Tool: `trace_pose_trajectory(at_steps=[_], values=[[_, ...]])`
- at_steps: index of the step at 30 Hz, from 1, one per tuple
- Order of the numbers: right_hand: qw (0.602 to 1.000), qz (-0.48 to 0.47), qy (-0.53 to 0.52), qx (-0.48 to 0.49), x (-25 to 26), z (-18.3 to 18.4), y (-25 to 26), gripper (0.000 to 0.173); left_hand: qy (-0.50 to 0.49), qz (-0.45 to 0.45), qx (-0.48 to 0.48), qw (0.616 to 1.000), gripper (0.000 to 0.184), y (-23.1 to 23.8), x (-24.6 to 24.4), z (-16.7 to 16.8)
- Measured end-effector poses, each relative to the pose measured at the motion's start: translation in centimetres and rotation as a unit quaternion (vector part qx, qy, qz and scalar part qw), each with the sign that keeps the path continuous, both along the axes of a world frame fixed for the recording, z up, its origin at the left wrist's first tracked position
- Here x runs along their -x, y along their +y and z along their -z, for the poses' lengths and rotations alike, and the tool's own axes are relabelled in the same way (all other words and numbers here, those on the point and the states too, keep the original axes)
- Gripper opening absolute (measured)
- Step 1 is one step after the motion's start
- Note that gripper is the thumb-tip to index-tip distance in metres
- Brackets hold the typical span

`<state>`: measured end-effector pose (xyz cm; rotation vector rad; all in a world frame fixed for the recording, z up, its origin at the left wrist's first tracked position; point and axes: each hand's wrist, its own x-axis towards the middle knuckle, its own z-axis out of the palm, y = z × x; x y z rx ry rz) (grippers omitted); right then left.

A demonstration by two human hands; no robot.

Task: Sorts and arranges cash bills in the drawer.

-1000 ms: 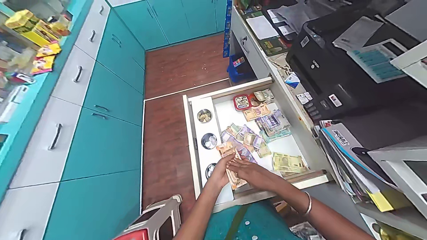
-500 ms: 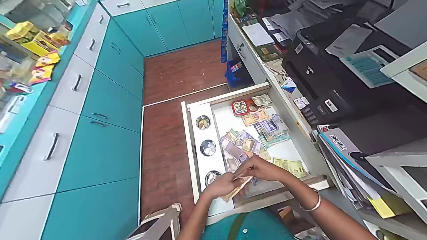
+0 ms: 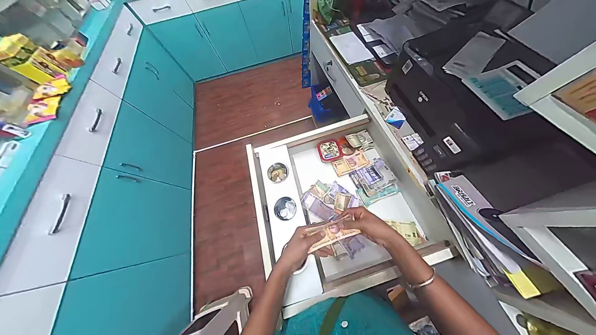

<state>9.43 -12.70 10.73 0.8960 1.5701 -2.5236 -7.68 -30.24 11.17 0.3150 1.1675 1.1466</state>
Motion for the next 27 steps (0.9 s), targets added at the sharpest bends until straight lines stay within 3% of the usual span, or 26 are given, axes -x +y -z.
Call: trace_pose_trajectory(at_steps=[3, 6, 10, 13, 18, 20, 22, 24, 27], values=[[0.997, 0.041, -0.054, -0.049, 0.1, 0.2, 4.2, 0.015, 0.007, -0.06, 0.033, 0.998, 0.032, 4.0, 0.2, 1.1], [0.976, 0.063, -0.129, -0.163, 1.3, 0.7, 10.5, 0.025, 0.038, -0.062, 0.02, 0.997, 0.038, 11.2, 0.8, 3.3], [0.914, -0.009, -0.224, -0.339, 4.1, 2.6, 18.6, 0.034, 0.165, 0.03, 0.065, 0.984, 0.041, 20.6, 1.6, 6.5], [0.862, -0.063, -0.295, -0.406, 6.2, 4.2, 21.7, 0.038, 0.297, 0.115, 0.112, 0.941, 0.049, 24.8, 1.9, 7.8], [0.81, -0.102, -0.375, -0.44, 7.8, 6.9, 22.6, 0.041, 0.367, 0.185, 0.205, 0.888, 0.045, 26.9, 1.4, 9.6], [0.792, -0.093, -0.405, -0.448, 7.8, 7.4, 22.4, 0.044, 0.421, 0.241, 0.229, 0.844, 0.048, 27.2, 1.4, 9.4], [0.779, -0.081, -0.442, -0.437, 7.8, 7.5, 22.2, 0.057, 0.471, 0.27, 0.235, 0.806, 0.052, 27.1, 1.3, 9.4], [0.779, -0.061, -0.458, -0.425, 7.5, 8.0, 22.1, 0.07, 0.485, 0.256, 0.24, 0.801, 0.062, 27.0, 1.3, 9.6], [0.786, -0.036, -0.453, -0.419, 7.2, 9.0, 22.6, 0.074, 0.46, 0.183, 0.22, 0.841, 0.069, 26.6, 1.1, 10.5]])
